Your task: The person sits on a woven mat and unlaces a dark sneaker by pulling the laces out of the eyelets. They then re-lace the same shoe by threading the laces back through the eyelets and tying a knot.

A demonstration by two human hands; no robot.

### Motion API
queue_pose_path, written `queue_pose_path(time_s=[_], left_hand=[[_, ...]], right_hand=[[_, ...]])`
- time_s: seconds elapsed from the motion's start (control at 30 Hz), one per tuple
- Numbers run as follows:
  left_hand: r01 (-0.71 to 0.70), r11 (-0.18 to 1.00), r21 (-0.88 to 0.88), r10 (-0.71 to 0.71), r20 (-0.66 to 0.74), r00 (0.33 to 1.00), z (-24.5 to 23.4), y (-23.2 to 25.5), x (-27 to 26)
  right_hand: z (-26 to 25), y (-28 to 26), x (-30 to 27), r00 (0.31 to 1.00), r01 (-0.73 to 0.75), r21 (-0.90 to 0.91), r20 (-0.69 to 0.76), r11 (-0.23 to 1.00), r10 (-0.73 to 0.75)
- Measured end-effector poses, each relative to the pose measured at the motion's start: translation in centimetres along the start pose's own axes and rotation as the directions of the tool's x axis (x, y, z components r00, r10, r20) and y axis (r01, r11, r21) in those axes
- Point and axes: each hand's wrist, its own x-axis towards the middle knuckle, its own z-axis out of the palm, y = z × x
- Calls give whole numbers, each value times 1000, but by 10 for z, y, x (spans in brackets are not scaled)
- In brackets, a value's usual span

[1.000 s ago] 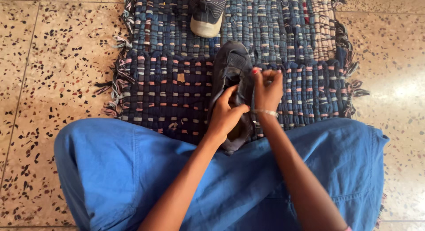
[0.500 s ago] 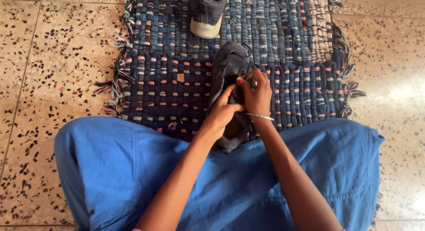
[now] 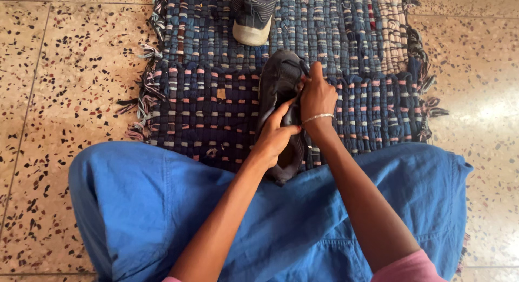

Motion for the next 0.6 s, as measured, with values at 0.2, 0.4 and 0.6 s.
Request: queue_pose_path(time_s=[0.2, 0.4, 0.6], left_hand=[[-134, 990, -39, 133, -28, 991, 0, -4, 2], [-70, 997, -46, 64, -125, 990, 1, -10, 8], [-81, 995, -61, 75, -95, 993, -3, -14, 12]], right_hand=[[-9, 11, -6, 996, -61, 259, -52, 964, 76], [-8, 24, -25, 999, 36, 435, 21, 900, -50], [-6, 11, -32, 999, 33, 312, -24, 949, -27]])
